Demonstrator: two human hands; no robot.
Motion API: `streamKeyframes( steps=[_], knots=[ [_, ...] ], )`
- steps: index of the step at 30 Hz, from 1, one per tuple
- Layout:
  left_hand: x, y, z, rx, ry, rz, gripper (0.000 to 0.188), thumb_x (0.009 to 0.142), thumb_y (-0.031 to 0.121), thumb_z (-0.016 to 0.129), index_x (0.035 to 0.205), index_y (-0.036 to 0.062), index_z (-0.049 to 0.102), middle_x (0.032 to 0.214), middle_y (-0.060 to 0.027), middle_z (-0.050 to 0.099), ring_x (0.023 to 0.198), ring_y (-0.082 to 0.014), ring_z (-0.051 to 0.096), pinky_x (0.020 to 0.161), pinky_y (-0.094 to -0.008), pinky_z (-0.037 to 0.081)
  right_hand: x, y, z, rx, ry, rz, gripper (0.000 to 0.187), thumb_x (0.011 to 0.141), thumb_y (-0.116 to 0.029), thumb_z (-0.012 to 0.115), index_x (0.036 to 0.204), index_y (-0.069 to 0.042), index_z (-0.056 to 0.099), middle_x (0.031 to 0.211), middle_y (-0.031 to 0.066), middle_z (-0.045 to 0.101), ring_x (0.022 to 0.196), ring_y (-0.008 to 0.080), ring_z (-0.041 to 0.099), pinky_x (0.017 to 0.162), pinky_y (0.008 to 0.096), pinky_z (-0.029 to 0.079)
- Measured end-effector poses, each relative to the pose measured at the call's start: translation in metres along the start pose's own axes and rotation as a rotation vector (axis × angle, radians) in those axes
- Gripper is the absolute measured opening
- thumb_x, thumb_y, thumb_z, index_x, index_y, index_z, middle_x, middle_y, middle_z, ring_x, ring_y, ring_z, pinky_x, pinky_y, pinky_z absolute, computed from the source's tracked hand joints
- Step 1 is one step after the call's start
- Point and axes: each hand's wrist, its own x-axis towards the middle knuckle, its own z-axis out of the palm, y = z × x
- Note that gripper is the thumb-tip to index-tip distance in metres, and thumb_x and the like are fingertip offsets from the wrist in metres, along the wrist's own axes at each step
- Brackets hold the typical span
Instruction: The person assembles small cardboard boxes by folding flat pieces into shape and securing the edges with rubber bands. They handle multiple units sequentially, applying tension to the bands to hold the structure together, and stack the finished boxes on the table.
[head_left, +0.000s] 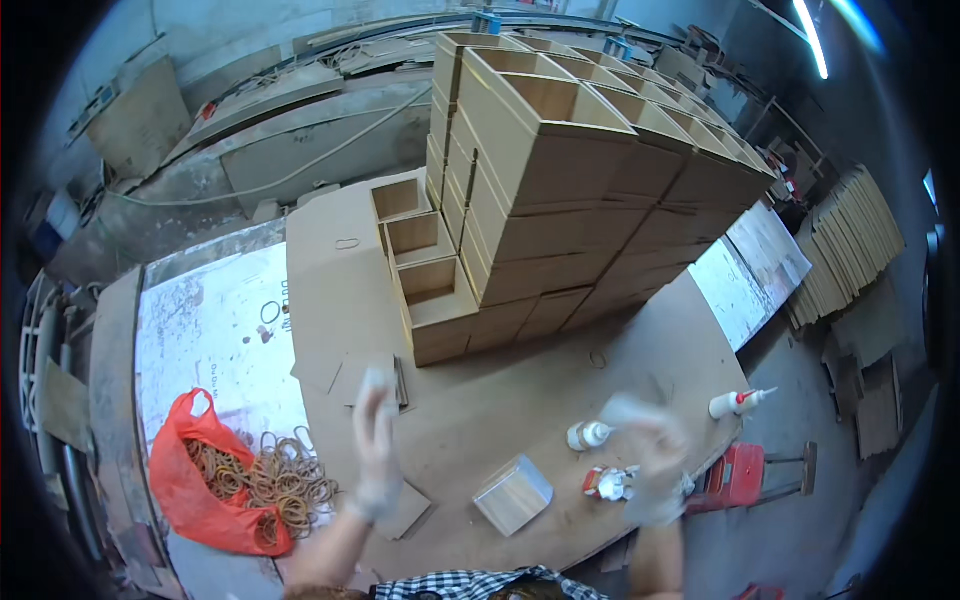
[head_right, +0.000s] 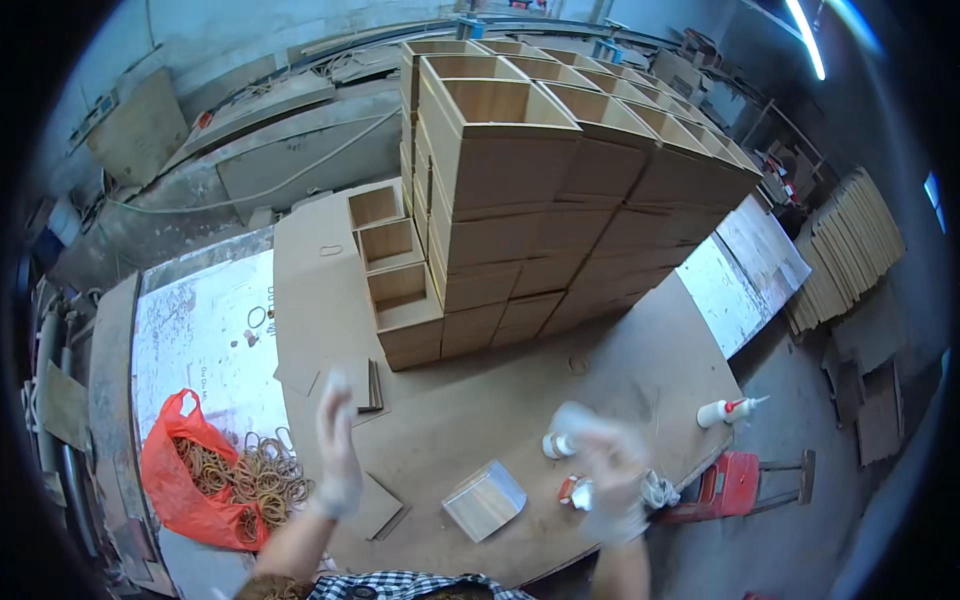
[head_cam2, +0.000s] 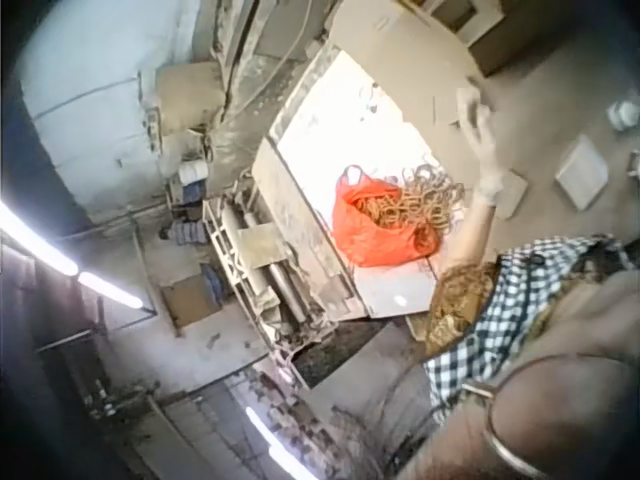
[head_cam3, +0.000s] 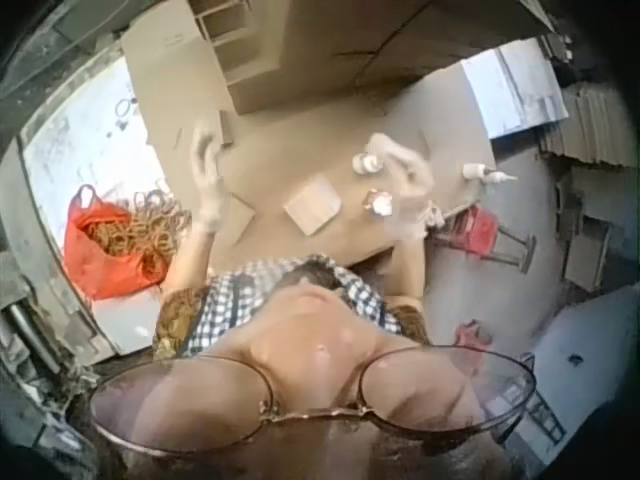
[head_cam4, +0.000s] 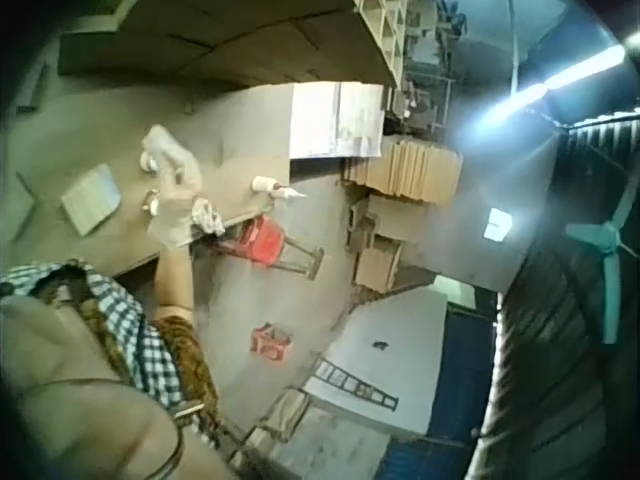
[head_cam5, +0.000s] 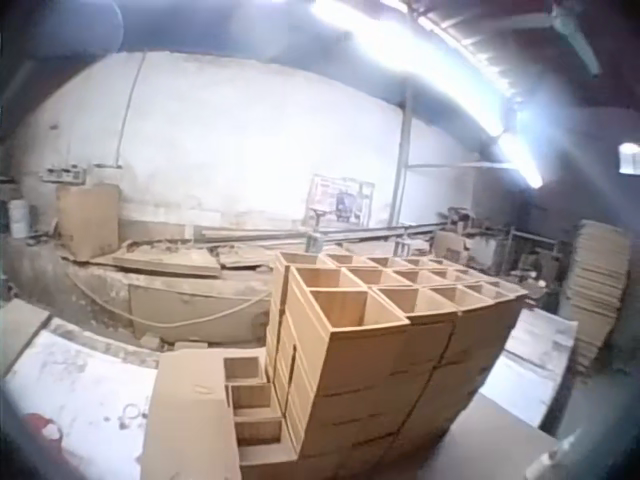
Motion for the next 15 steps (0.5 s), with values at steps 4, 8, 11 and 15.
streamKeyframes(
  steps=[4, 8, 11, 15],
  knots=[
    [-0.152, -0.070, -0.061, 0.166, 0.003, -0.050, 0.047, 0.098, 0.002, 0.056, 0.144, 0.0000, 0.046, 0.144, -0.0145, 0.052, 0.130, -0.0262, 0.053, 0.111, -0.0385, 0.041, -0.155, 0.043, 0.045, 0.182, -0.416, 0.241, 0.016, 0.091, -0.014, 0.070, 0.105, -0.008, 0.076, 0.091, 0.0080, 0.074, 0.072, 0.0134, 0.067, 0.064, 0.0292, 0.053],
    [-0.214, -0.088, -0.101, 0.610, -0.280, 0.195, 0.047, 0.087, -0.005, 0.064, 0.133, 0.0029, 0.057, 0.128, -0.0191, 0.062, 0.113, -0.0350, 0.062, 0.096, -0.0425, 0.050, -0.241, 0.064, 0.058, 0.077, -0.617, -0.051, 0.018, 0.090, -0.023, 0.072, 0.102, -0.012, 0.078, 0.087, 0.0107, 0.074, 0.072, 0.0242, 0.071, 0.065, 0.0362, 0.056],
    [-0.238, -0.086, -0.108, 0.684, -0.398, 0.259, 0.048, 0.083, -0.003, 0.068, 0.129, 0.0038, 0.060, 0.122, -0.0209, 0.064, 0.106, -0.0389, 0.063, 0.091, -0.0447, 0.051, -0.291, 0.105, 0.047, -0.112, -0.684, -0.097, 0.014, 0.088, -0.025, 0.074, 0.093, -0.014, 0.079, 0.080, 0.0096, 0.073, 0.068, 0.0268, 0.070, 0.061, 0.0378, 0.056],
    [-0.266, -0.117, -0.119, 0.826, -0.493, 0.428, 0.059, 0.080, 0.016, 0.079, 0.133, 0.0023, 0.057, 0.128, -0.0229, 0.061, 0.112, -0.0423, 0.060, 0.098, -0.0496, 0.049, -0.317, 0.142, 0.043, -0.189, -0.630, -0.306, 0.006, 0.083, -0.021, 0.077, 0.082, -0.015, 0.079, 0.071, 0.0056, 0.072, 0.058, 0.0225, 0.068, 0.053, 0.0361, 0.054]
  ],
)
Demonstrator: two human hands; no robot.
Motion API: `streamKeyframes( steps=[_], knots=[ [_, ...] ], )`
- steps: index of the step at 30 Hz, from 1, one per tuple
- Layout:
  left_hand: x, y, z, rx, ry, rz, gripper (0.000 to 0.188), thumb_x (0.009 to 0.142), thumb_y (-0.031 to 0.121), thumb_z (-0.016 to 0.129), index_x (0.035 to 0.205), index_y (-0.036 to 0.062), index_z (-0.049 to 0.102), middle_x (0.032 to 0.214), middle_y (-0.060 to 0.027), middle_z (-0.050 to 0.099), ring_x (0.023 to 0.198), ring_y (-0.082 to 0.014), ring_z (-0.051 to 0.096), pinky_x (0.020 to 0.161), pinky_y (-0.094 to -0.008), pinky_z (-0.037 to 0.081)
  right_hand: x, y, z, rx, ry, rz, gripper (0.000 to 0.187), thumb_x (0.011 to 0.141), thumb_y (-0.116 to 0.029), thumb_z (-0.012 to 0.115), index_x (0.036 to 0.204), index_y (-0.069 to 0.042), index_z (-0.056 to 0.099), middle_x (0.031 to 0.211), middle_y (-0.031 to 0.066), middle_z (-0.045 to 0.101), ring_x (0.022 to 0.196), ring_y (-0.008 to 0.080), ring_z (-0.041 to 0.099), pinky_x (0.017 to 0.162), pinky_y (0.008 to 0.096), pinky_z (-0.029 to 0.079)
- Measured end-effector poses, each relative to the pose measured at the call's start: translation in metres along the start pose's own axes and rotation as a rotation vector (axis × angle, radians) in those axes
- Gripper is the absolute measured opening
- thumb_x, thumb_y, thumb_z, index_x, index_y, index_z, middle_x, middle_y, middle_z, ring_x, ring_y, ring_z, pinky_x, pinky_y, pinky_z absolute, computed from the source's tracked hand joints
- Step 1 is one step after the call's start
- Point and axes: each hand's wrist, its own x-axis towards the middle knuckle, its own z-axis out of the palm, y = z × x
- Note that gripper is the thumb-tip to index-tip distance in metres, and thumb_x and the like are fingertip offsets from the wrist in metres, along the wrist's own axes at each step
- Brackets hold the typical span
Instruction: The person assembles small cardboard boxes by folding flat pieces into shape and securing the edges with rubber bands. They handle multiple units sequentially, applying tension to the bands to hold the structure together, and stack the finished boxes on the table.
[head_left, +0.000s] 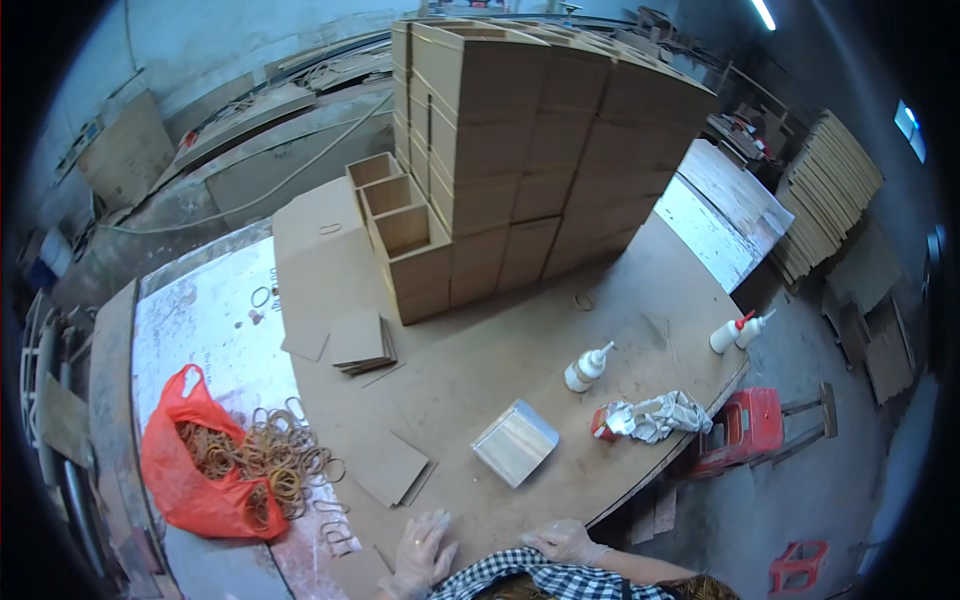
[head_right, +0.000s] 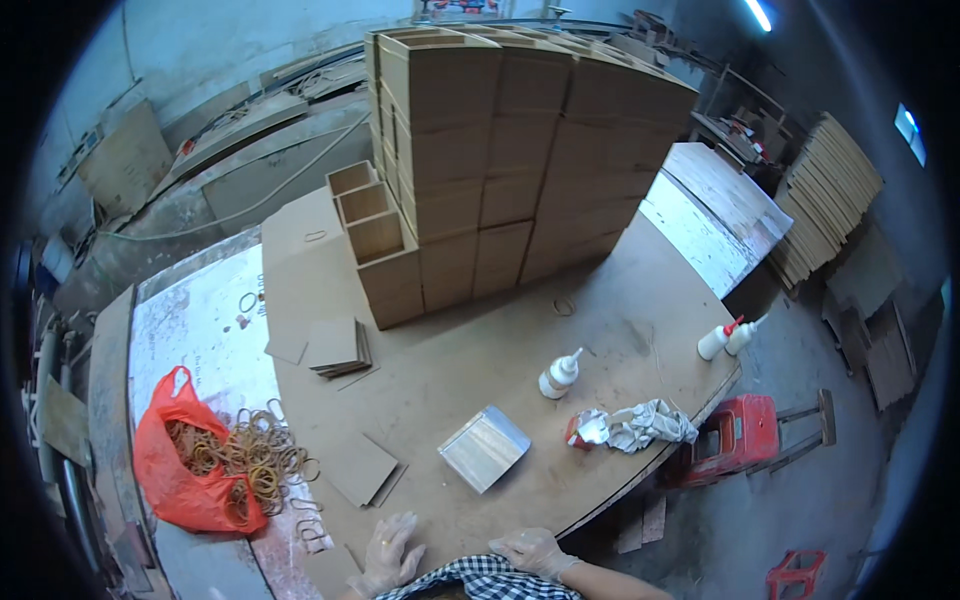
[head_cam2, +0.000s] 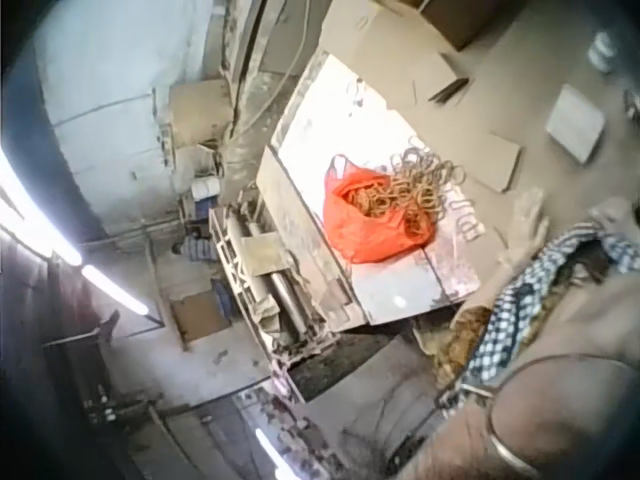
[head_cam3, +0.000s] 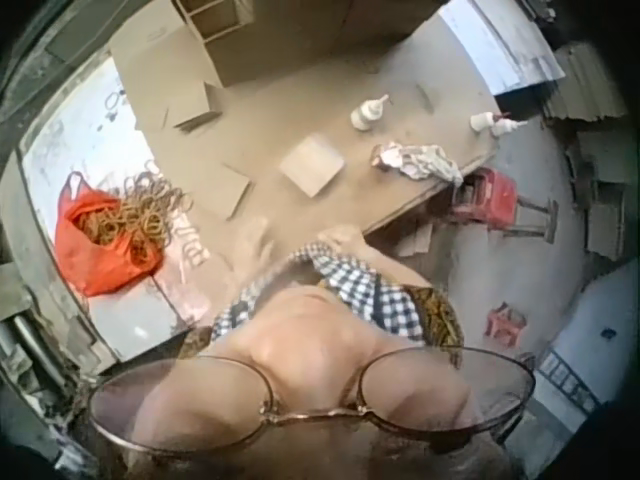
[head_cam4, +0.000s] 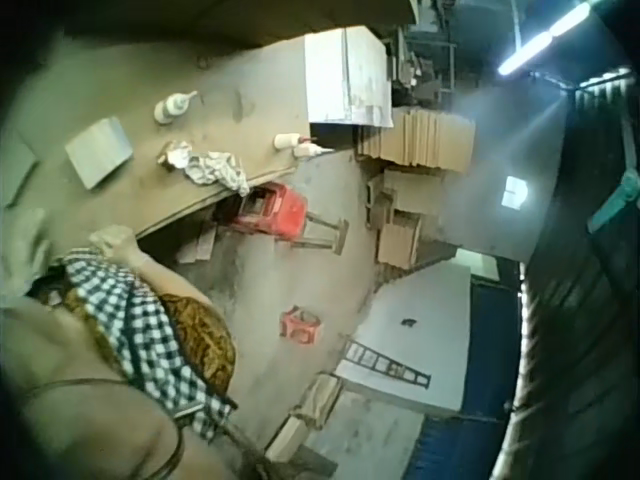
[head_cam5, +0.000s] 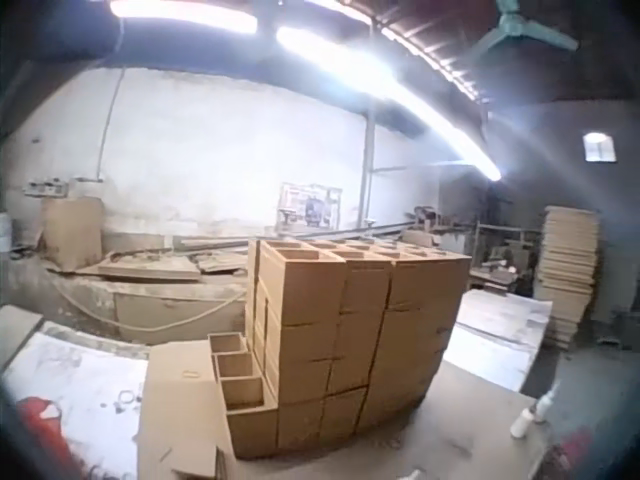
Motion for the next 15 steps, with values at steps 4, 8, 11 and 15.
streamKeyframes(
  steps=[4, 8, 11, 15],
  knots=[
    [0.000, 0.038, -0.014, -0.039, -0.202, -0.140, 0.066, 0.091, 0.026, 0.069, 0.149, 0.0029, 0.045, 0.147, -0.0249, 0.047, 0.134, -0.0440, 0.044, 0.113, -0.0512, 0.035, -0.026, 0.028, 0.026, 0.105, 0.122, -0.096, 0.008, 0.084, -0.021, 0.075, 0.086, -0.014, 0.078, 0.074, 0.0081, 0.072, 0.058, 0.0267, 0.067, 0.053, 0.0382, 0.054],
    [0.008, 0.040, -0.016, 0.151, -0.169, 0.023, 0.066, 0.083, 0.030, 0.078, 0.138, 0.0023, 0.055, 0.132, -0.0250, 0.058, 0.121, -0.0442, 0.055, 0.104, -0.0526, 0.045, -0.026, 0.035, 0.026, 0.161, 0.183, -0.186, 0.007, 0.084, -0.014, 0.074, 0.088, -0.011, 0.078, 0.073, 0.0081, 0.071, 0.057, 0.0249, 0.066, 0.051, 0.0373, 0.052],
    [-0.001, 0.040, -0.003, 0.286, -0.241, 0.045, 0.074, 0.085, 0.041, 0.075, 0.143, 0.0020, 0.051, 0.137, -0.0272, 0.054, 0.128, -0.0454, 0.050, 0.111, -0.0539, 0.039, -0.027, 0.031, 0.021, 0.216, 0.184, -0.150, 0.011, 0.086, -0.014, 0.072, 0.093, -0.010, 0.079, 0.071, 0.0092, 0.070, 0.057, 0.0234, 0.065, 0.053, 0.0364, 0.051],
    [-0.004, 0.042, 0.010, 0.421, -0.247, 0.145, 0.073, 0.089, 0.042, 0.070, 0.146, 0.0028, 0.046, 0.141, -0.0268, 0.050, 0.131, -0.0455, 0.047, 0.114, -0.0544, 0.034, -0.031, 0.038, 0.031, 0.330, 0.257, -0.115, 0.009, 0.088, -0.016, 0.072, 0.090, -0.009, 0.078, 0.069, 0.0114, 0.067, 0.056, 0.0265, 0.062, 0.054, 0.0383, 0.049]
  ],
)
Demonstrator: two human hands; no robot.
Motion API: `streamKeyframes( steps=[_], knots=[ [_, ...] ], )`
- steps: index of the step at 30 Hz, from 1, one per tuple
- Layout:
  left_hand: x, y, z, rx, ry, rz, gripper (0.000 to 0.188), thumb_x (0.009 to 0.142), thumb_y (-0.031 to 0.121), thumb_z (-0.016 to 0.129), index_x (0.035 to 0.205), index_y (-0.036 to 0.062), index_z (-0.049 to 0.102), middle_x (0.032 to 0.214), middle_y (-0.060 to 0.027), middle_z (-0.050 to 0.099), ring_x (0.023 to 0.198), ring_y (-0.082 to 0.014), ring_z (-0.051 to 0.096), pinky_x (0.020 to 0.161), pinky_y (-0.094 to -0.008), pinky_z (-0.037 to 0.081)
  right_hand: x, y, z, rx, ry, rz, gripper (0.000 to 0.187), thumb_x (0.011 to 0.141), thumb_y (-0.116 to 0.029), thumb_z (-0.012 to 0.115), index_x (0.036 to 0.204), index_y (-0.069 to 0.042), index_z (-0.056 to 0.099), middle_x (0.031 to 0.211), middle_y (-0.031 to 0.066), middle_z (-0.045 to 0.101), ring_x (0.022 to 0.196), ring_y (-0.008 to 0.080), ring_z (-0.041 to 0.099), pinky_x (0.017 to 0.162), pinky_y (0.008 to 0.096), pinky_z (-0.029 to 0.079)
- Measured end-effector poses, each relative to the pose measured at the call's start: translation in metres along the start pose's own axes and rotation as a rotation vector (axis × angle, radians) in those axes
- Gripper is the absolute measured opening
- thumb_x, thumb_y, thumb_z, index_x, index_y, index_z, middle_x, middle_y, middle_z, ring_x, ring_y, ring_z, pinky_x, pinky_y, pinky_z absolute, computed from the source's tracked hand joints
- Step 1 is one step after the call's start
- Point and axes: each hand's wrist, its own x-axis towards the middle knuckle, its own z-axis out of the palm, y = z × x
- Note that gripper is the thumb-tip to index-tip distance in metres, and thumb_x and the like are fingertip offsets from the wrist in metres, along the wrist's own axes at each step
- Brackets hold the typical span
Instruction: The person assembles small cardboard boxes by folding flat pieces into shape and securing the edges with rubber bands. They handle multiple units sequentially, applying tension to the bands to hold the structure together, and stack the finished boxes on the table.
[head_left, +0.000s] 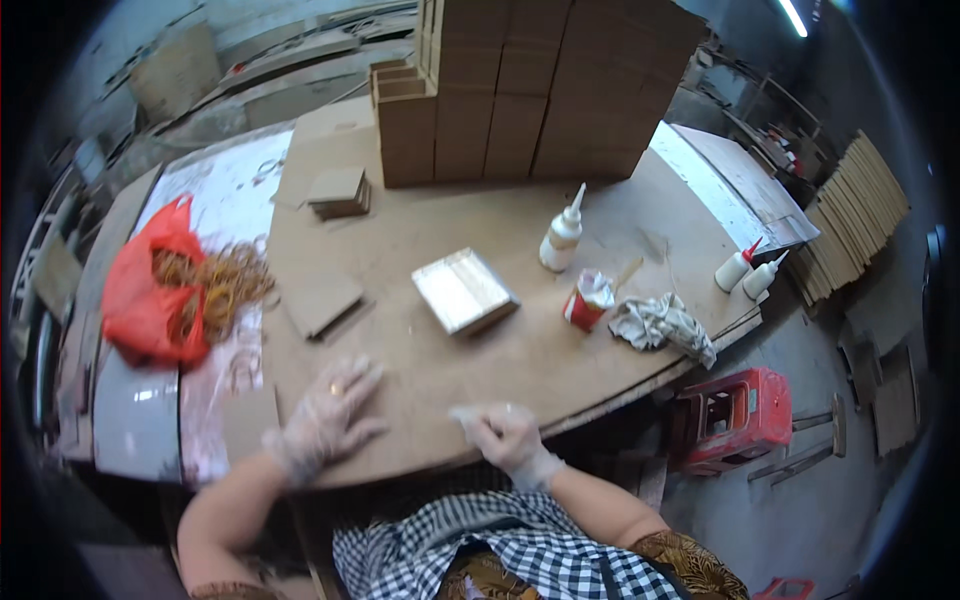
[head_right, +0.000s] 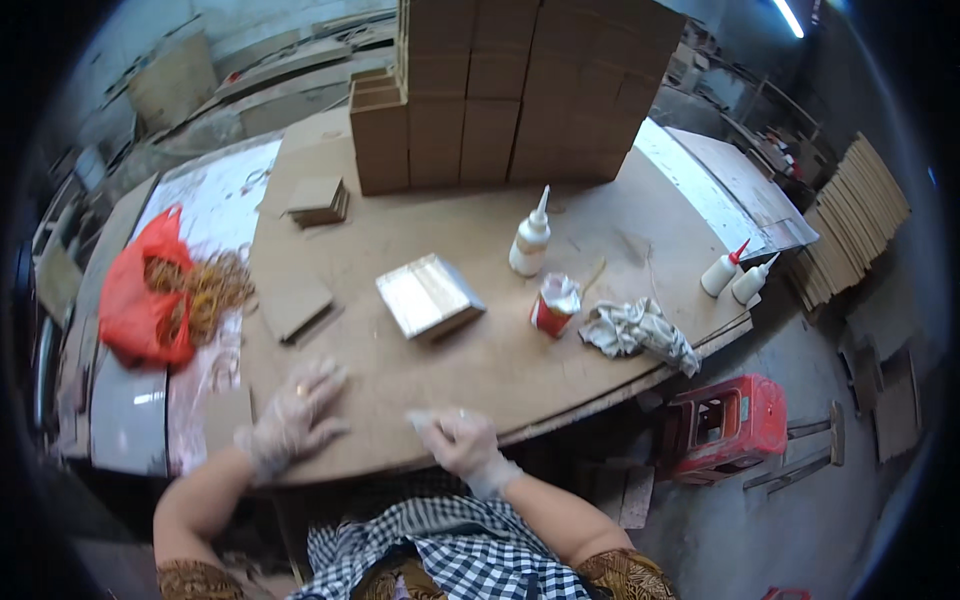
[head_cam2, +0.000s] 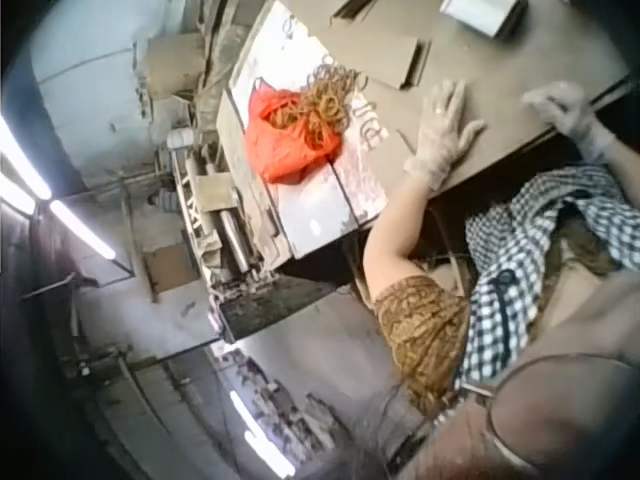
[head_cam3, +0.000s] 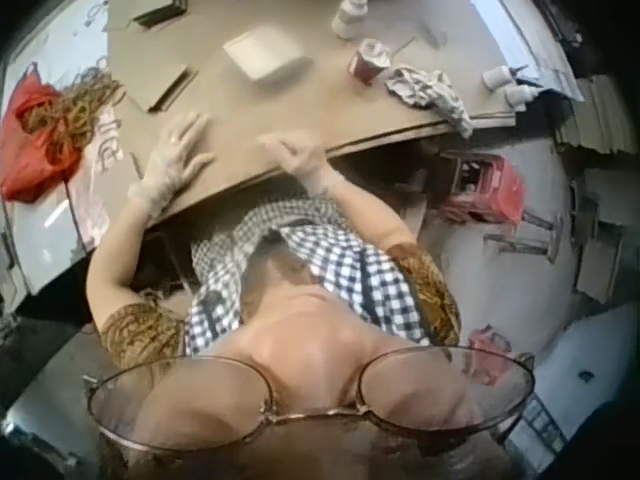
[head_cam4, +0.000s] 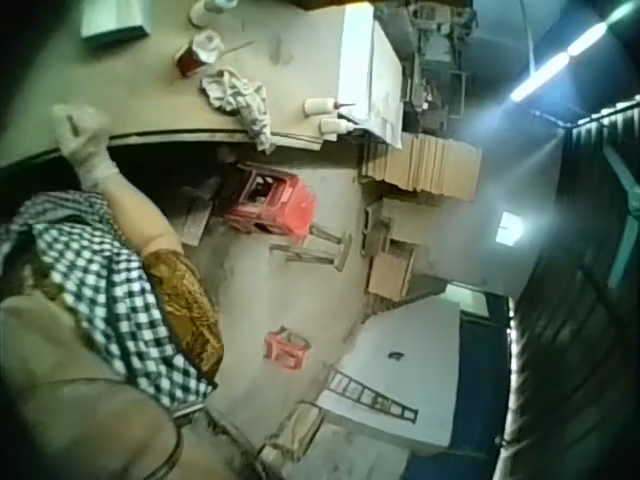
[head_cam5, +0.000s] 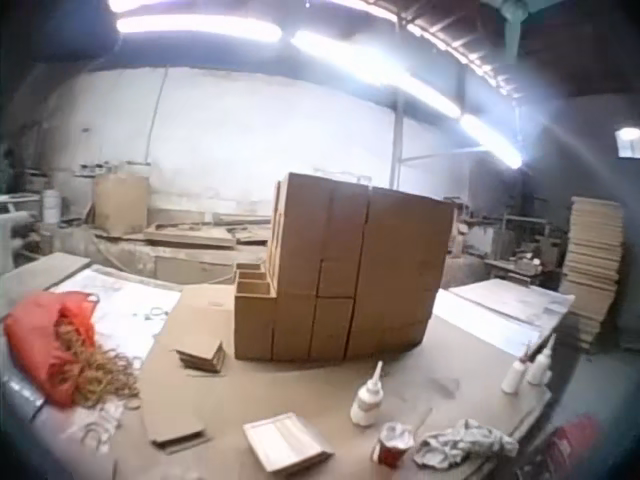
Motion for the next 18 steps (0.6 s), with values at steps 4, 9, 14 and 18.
streamKeyframes(
  steps=[4, 9, 14, 18],
  knots=[
    [-0.004, 0.014, -0.005, 0.394, -0.104, 0.033, 0.069, 0.093, 0.045, 0.060, 0.152, 0.0148, 0.041, 0.148, -0.0195, 0.046, 0.137, -0.0401, 0.043, 0.119, -0.0570, 0.025, -0.002, 0.006, 0.013, 0.073, 0.027, 0.040, 0.013, 0.090, -0.019, 0.072, 0.083, -0.009, 0.074, 0.068, 0.0125, 0.064, 0.062, 0.0306, 0.063, 0.057, 0.0417, 0.050],
    [-0.032, 0.066, 0.013, 0.404, 0.166, -0.178, 0.068, 0.092, 0.037, 0.065, 0.150, 0.0107, 0.042, 0.150, -0.0187, 0.046, 0.138, -0.0405, 0.042, 0.119, -0.0542, 0.026, -0.003, 0.013, 0.021, 0.002, 0.110, -0.063, 0.017, 0.091, -0.023, 0.072, 0.080, -0.010, 0.071, 0.071, 0.0142, 0.067, 0.068, 0.0351, 0.066, 0.060, 0.0449, 0.052],
    [-0.080, 0.139, 0.041, 0.218, 0.409, -0.179, 0.065, 0.089, 0.013, 0.070, 0.148, 0.0056, 0.044, 0.147, -0.0167, 0.050, 0.137, -0.0403, 0.044, 0.117, -0.0521, 0.030, -0.007, 0.023, 0.022, -0.068, 0.158, -0.146, 0.017, 0.091, -0.024, 0.069, 0.080, -0.011, 0.071, 0.071, 0.0150, 0.066, 0.069, 0.0350, 0.066, 0.060, 0.0455, 0.052],
    [-0.124, 0.158, 0.057, 0.213, 0.399, -0.360, 0.066, 0.089, 0.013, 0.071, 0.149, 0.0067, 0.044, 0.147, -0.0152, 0.051, 0.135, -0.0396, 0.046, 0.115, -0.0529, 0.032, -0.006, 0.020, 0.024, -0.096, 0.170, -0.205, 0.018, 0.091, -0.023, 0.068, 0.077, -0.012, 0.070, 0.068, 0.0141, 0.065, 0.066, 0.0342, 0.066, 0.058, 0.0458, 0.052]
  ],
)
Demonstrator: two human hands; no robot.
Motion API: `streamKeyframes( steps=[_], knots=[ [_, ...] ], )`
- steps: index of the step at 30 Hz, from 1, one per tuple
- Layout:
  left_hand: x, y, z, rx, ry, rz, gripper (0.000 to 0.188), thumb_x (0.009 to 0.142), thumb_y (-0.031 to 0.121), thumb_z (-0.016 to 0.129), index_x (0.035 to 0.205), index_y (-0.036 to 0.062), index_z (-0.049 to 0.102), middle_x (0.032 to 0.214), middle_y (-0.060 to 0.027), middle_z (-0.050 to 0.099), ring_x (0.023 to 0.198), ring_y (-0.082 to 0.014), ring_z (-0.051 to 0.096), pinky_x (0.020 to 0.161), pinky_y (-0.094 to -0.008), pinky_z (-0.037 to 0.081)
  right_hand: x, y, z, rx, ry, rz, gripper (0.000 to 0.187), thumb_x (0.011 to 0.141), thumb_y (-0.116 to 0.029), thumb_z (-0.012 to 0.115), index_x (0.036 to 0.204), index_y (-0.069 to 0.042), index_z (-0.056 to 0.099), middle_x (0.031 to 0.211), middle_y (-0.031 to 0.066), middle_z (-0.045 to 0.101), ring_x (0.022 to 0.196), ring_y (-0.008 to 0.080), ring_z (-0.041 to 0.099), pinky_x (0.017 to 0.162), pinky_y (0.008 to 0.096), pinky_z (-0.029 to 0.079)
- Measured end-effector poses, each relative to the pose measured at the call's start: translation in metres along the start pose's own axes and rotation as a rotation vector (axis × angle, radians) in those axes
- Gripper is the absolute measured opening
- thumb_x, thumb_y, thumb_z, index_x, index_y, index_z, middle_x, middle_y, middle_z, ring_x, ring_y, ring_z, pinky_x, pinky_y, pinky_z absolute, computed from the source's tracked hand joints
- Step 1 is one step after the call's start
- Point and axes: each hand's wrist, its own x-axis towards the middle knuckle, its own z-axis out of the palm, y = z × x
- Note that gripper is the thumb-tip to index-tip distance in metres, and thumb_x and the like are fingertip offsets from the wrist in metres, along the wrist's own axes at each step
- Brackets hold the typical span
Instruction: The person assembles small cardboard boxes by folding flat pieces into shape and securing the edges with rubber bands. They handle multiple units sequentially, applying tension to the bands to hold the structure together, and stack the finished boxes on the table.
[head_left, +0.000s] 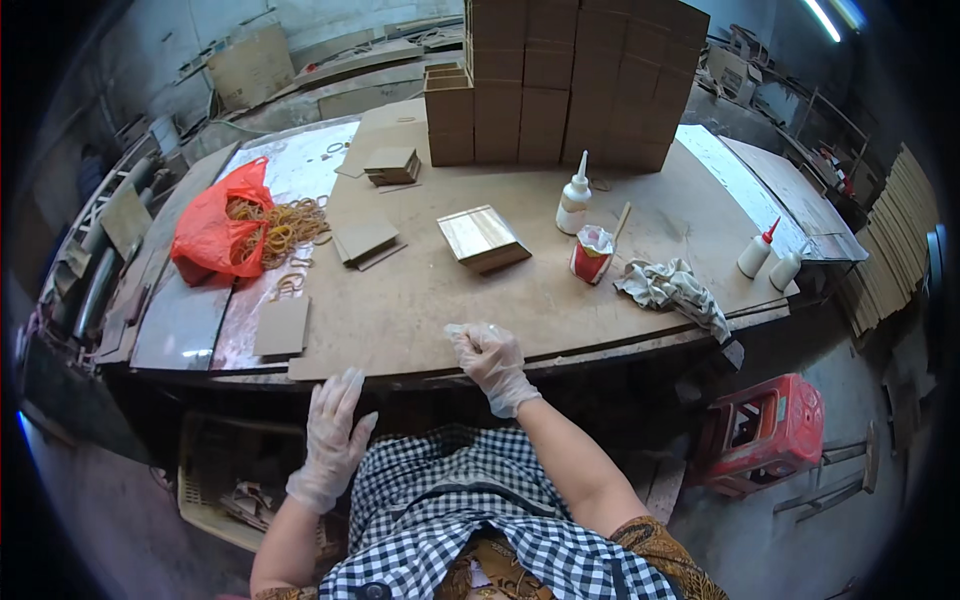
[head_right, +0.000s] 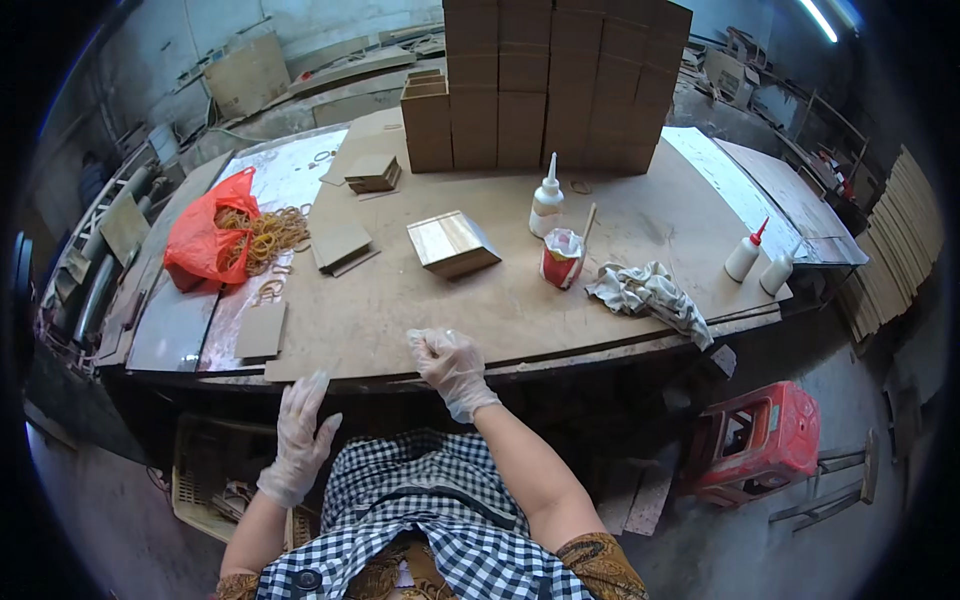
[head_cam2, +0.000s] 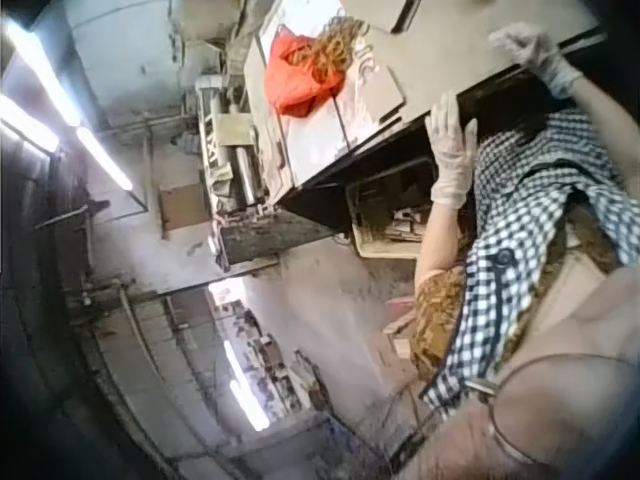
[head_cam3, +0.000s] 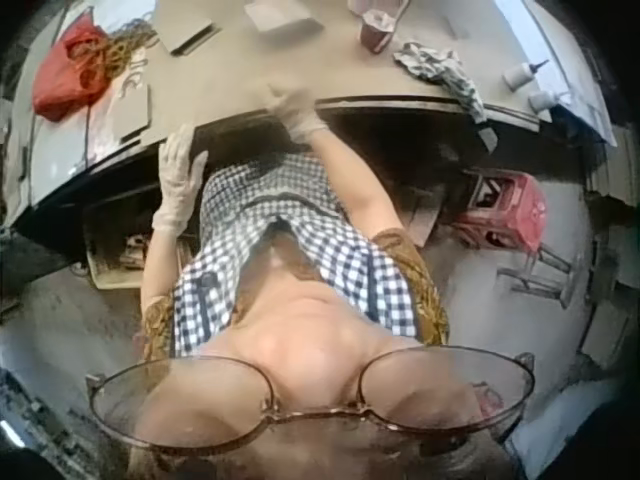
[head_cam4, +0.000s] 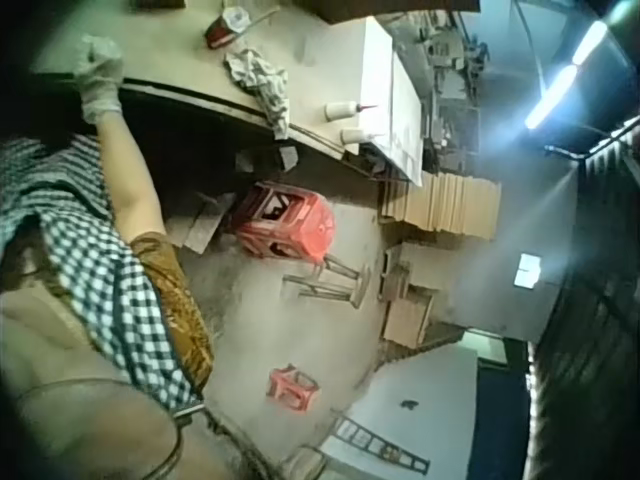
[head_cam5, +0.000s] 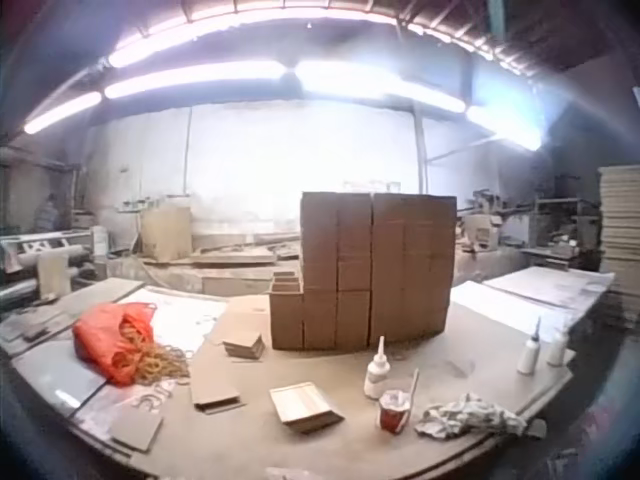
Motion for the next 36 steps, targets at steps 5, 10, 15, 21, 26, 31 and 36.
streamKeyframes(
  steps=[5, 10, 15, 21, 26, 31, 36],
  knots=[
    [-0.020, -0.023, 0.010, 0.007, 0.062, -0.058, 0.066, 0.087, 0.006, 0.070, 0.148, 0.0055, 0.045, 0.147, -0.0144, 0.052, 0.132, -0.0393, 0.048, 0.114, -0.0530, 0.034, 0.002, -0.009, -0.002, -0.038, 0.021, -0.030, 0.018, 0.091, -0.021, 0.068, 0.075, -0.013, 0.069, 0.066, 0.0129, 0.064, 0.062, 0.0332, 0.065, 0.056, 0.0452, 0.052],
    [-0.016, -0.029, 0.028, -0.053, 0.118, -0.048, 0.070, 0.084, 0.001, 0.069, 0.149, 0.0062, 0.044, 0.142, -0.0158, 0.054, 0.128, -0.0401, 0.050, 0.112, -0.0532, 0.036, 0.004, -0.014, -0.009, -0.061, -0.016, -0.030, 0.016, 0.091, -0.021, 0.069, 0.077, -0.012, 0.071, 0.068, 0.0127, 0.065, 0.063, 0.0327, 0.065, 0.057, 0.0443, 0.052],
    [-0.019, -0.023, 0.033, -0.064, 0.126, -0.106, 0.068, 0.083, -0.001, 0.068, 0.147, 0.0058, 0.047, 0.139, -0.0180, 0.055, 0.129, -0.0400, 0.050, 0.112, -0.0526, 0.037, 0.006, -0.012, -0.004, -0.045, -0.060, -0.005, 0.014, 0.090, -0.019, 0.069, 0.079, -0.011, 0.071, 0.070, 0.0131, 0.066, 0.064, 0.0331, 0.066, 0.059, 0.0434, 0.053],
    [-0.032, -0.017, 0.015, -0.004, 0.136, -0.162, 0.067, 0.083, -0.006, 0.065, 0.146, 0.0028, 0.046, 0.145, -0.0172, 0.052, 0.135, -0.0374, 0.048, 0.114, -0.0480, 0.035, 0.005, -0.005, -0.005, -0.074, -0.069, -0.087, 0.010, 0.088, -0.014, 0.070, 0.080, -0.010, 0.073, 0.065, 0.0125, 0.062, 0.057, 0.0319, 0.059, 0.054, 0.0431, 0.048],
    [-0.065, -0.017, -0.007, 0.025, 0.198, -0.284, 0.064, 0.084, -0.009, 0.064, 0.144, 0.0024, 0.047, 0.145, -0.0171, 0.052, 0.134, -0.0362, 0.049, 0.113, -0.0440, 0.038, 0.001, -0.008, 0.002, 0.070, -0.039, 0.025, 0.010, 0.088, -0.013, 0.074, 0.079, -0.009, 0.074, 0.062, 0.0095, 0.061, 0.054, 0.0276, 0.058, 0.053, 0.0402, 0.045],
    [-0.079, -0.028, -0.016, 0.020, 0.297, -0.286, 0.063, 0.086, -0.007, 0.064, 0.146, 0.0023, 0.046, 0.148, -0.0158, 0.050, 0.136, -0.0332, 0.047, 0.115, -0.0413, 0.036, 0.005, -0.008, 0.003, 0.126, -0.059, 0.128, 0.011, 0.087, -0.014, 0.075, 0.078, -0.009, 0.075, 0.062, 0.0094, 0.062, 0.056, 0.0264, 0.060, 0.055, 0.0393, 0.046],
    [-0.034, -0.062, -0.047, 0.080, 0.297, -0.193, 0.062, 0.084, -0.006, 0.066, 0.143, 0.0028, 0.047, 0.149, -0.0163, 0.049, 0.138, -0.0329, 0.046, 0.116, -0.0403, 0.035, 0.007, -0.008, 0.007, 0.068, -0.085, 0.123, 0.009, 0.087, -0.014, 0.074, 0.082, -0.008, 0.076, 0.062, 0.0088, 0.064, 0.058, 0.0249, 0.062, 0.056, 0.0388, 0.048]
  ],
)
